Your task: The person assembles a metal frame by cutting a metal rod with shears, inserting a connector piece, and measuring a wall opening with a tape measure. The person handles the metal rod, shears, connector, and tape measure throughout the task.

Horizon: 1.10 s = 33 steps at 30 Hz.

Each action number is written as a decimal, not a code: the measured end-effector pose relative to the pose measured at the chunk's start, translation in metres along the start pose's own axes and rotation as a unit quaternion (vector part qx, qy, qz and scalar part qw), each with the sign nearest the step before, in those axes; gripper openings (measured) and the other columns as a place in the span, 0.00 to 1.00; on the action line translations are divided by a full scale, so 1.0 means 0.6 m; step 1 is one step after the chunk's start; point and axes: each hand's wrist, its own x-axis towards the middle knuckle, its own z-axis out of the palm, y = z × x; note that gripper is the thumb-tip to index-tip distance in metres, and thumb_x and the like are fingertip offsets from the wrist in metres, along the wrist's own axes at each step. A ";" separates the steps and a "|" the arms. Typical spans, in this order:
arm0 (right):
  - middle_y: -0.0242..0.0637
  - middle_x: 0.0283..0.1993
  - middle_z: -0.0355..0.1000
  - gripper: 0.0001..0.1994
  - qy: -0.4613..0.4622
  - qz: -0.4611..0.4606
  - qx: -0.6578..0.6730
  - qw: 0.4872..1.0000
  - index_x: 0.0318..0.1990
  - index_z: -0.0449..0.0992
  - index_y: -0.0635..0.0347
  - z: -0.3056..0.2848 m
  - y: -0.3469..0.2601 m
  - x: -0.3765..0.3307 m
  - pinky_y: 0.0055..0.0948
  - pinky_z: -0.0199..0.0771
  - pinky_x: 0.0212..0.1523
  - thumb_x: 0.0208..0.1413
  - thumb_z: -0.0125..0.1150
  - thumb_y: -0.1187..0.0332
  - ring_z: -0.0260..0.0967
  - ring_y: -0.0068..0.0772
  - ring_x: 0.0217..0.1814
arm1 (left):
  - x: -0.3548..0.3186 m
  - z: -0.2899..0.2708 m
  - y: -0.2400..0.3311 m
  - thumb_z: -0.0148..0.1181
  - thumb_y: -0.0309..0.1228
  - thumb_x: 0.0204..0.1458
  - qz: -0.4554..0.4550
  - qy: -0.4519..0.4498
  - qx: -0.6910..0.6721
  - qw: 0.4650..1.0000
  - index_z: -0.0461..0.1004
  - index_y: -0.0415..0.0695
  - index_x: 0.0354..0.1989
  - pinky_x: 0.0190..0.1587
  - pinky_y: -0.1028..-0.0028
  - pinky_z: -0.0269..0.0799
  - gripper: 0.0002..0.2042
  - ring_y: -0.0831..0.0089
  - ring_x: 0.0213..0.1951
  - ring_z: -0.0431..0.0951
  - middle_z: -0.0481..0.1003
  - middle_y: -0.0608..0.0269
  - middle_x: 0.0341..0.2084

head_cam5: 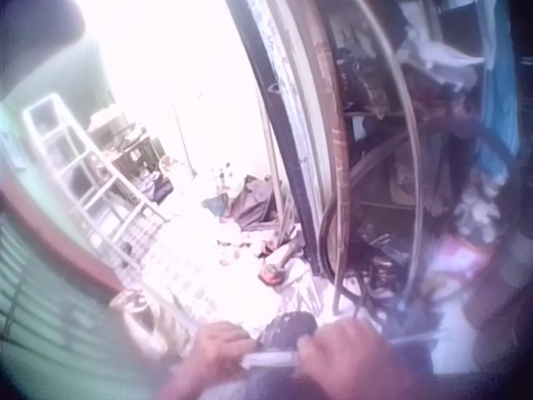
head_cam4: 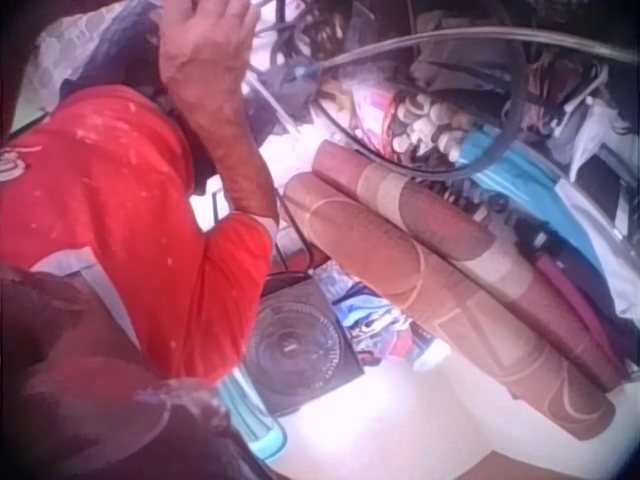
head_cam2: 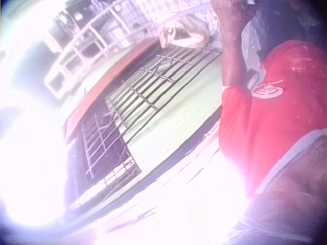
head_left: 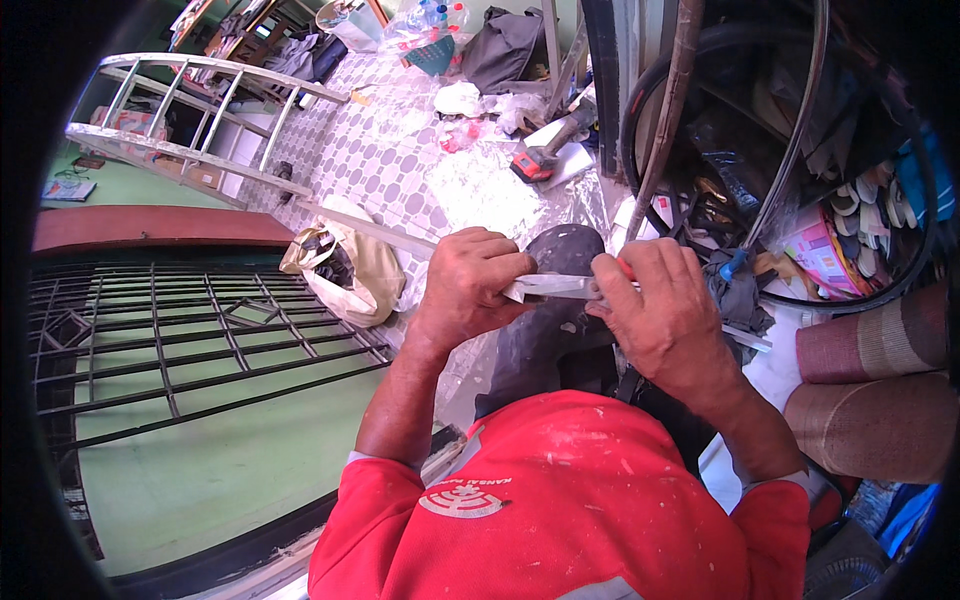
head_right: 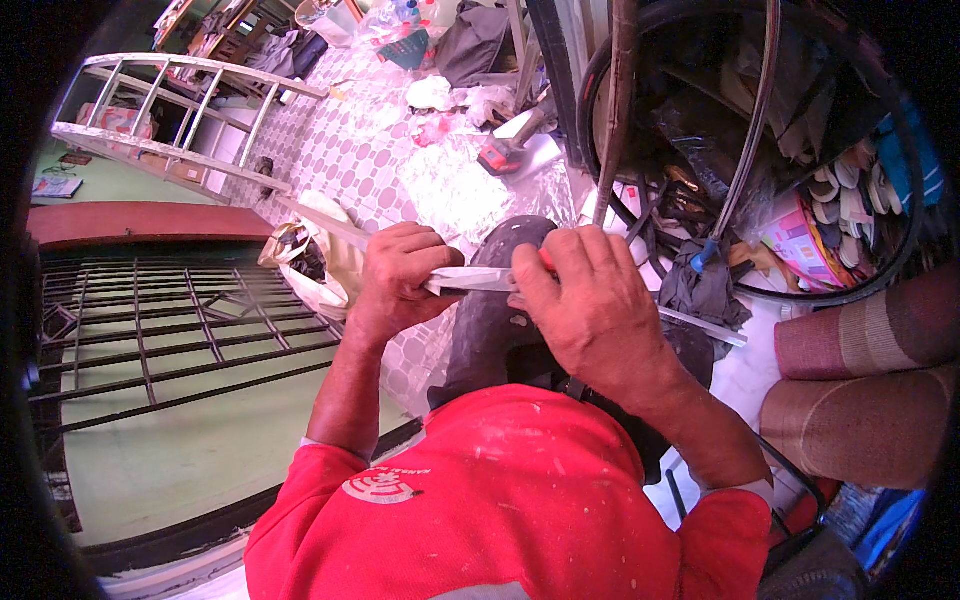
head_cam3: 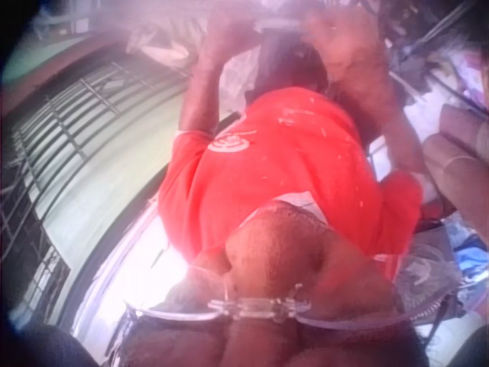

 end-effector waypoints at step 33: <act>0.44 0.41 0.71 0.15 -0.089 -0.007 0.186 0.978 0.50 0.77 0.63 0.006 0.027 -0.006 0.49 0.74 0.46 0.62 0.75 0.67 0.73 0.52 0.44 | -0.005 -0.003 0.010 0.85 0.32 0.44 -0.009 0.005 0.011 1.000 0.78 0.46 0.24 0.28 0.61 0.65 0.15 0.62 0.22 0.74 0.72 0.65 0.18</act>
